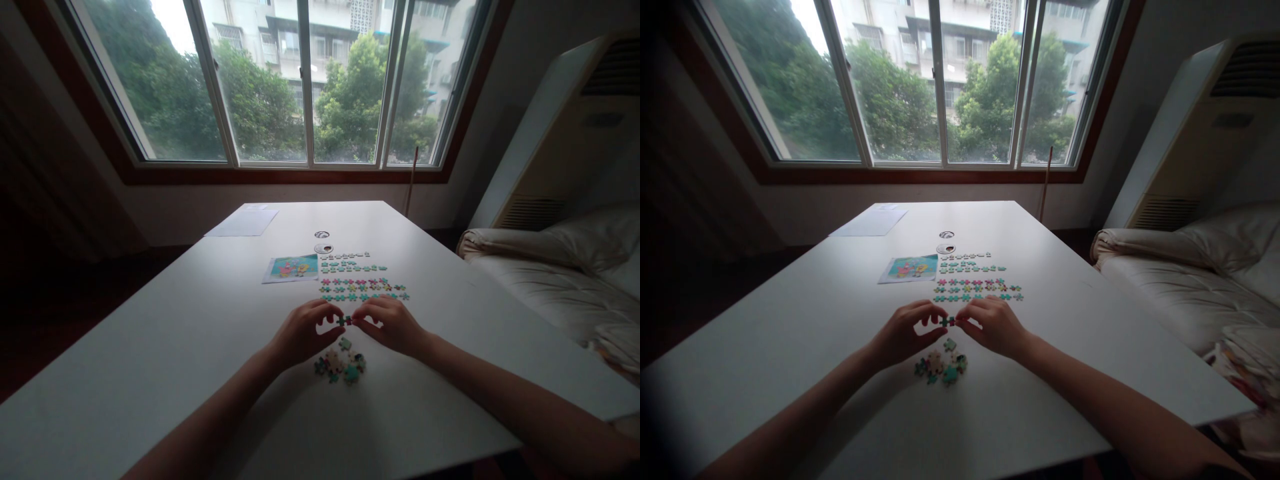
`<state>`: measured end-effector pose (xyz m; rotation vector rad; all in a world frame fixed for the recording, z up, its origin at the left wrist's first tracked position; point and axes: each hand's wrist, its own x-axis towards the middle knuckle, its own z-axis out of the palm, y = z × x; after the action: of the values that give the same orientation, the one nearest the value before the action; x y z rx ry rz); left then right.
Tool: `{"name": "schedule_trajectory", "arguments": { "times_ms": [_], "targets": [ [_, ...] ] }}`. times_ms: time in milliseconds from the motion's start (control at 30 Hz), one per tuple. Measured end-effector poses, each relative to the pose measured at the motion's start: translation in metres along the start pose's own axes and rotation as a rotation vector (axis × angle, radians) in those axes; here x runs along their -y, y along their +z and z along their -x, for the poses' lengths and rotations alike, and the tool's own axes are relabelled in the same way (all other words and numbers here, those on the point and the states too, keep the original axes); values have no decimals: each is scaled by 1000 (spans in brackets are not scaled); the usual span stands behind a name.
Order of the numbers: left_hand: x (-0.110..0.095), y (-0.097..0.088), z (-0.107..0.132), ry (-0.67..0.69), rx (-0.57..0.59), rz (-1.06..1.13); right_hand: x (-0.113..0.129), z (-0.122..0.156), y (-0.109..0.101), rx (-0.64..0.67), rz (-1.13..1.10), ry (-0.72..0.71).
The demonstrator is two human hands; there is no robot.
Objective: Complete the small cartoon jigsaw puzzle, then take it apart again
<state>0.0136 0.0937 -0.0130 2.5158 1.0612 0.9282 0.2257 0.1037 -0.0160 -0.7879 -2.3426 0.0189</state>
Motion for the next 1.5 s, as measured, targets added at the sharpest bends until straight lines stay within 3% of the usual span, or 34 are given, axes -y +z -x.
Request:
{"name": "schedule_trajectory", "arguments": {
  "times_ms": [100,300,467,833,1200,1500],
  "targets": [
    [4,1,1,-22,27,32,-6,-1,-5,-39,24,6],
    [7,4,5,39,289,120,-26,-2,-22,-279,75,114],
    [7,3,4,41,290,31,-32,-3,-30,-338,147,111],
    [12,4,5,31,248,-80,-41,-3,-32,-241,218,71],
    [15,2,4,7,294,-57,-140,26,-41,74,164,382],
    [18,3,4,-58,275,-65,-160,36,-32,137,95,491]
  ]
}}
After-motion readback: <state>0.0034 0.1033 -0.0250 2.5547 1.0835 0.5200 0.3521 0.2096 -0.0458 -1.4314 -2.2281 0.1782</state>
